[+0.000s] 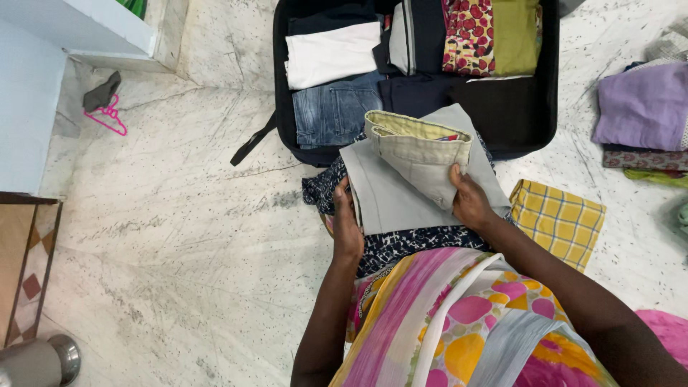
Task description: The person folds various clothing items and places them into an open suitcase. They handle a black shirt, a light-colored pair of pants, and a yellow checkered shirt, arranging them neatly inside the suitcase.
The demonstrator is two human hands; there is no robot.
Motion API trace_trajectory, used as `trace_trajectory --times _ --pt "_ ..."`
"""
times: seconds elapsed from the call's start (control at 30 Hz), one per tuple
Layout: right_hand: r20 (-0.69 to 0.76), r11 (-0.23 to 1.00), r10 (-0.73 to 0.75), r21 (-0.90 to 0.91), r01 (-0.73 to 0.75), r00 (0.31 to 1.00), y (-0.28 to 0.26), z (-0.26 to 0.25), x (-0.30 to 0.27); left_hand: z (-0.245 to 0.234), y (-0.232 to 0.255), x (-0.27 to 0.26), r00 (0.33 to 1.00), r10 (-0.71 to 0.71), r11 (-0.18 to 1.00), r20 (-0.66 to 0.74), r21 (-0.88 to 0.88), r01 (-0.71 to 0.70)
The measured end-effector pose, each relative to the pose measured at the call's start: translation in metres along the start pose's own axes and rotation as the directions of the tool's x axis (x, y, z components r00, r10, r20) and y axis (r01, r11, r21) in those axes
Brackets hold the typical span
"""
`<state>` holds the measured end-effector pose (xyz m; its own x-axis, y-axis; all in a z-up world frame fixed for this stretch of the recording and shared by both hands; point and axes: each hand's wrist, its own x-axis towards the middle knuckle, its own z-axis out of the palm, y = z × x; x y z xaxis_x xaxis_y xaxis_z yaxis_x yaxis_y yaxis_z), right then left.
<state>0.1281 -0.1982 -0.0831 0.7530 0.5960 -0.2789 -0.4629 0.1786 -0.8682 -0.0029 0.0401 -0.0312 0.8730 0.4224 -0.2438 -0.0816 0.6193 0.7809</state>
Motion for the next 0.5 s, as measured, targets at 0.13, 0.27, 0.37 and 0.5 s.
trace_trajectory --times 0.13,0.27,0.37,0.5 --pt "-0.018 0.995 0.026 0.101 -0.024 1.000 -0.015 0.011 -0.005 0.003 -0.001 0.007 0.986 -0.135 0.941 -0.096 0.301 0.158" --pt "-0.153 0.972 0.091 0.227 -0.054 0.984 -0.080 0.020 -0.015 0.020 0.014 0.018 0.996 -0.075 0.977 0.040 0.202 0.065" --pt "-0.195 0.921 -0.248 0.257 0.294 0.949 -0.153 0.008 -0.029 0.037 0.056 0.012 1.000 0.028 0.970 0.011 0.241 -0.030" --pt "-0.047 0.747 -0.659 0.076 0.660 0.751 -0.226 -0.002 -0.056 0.037 0.146 -0.014 0.971 0.172 0.886 -0.167 0.458 -0.078"
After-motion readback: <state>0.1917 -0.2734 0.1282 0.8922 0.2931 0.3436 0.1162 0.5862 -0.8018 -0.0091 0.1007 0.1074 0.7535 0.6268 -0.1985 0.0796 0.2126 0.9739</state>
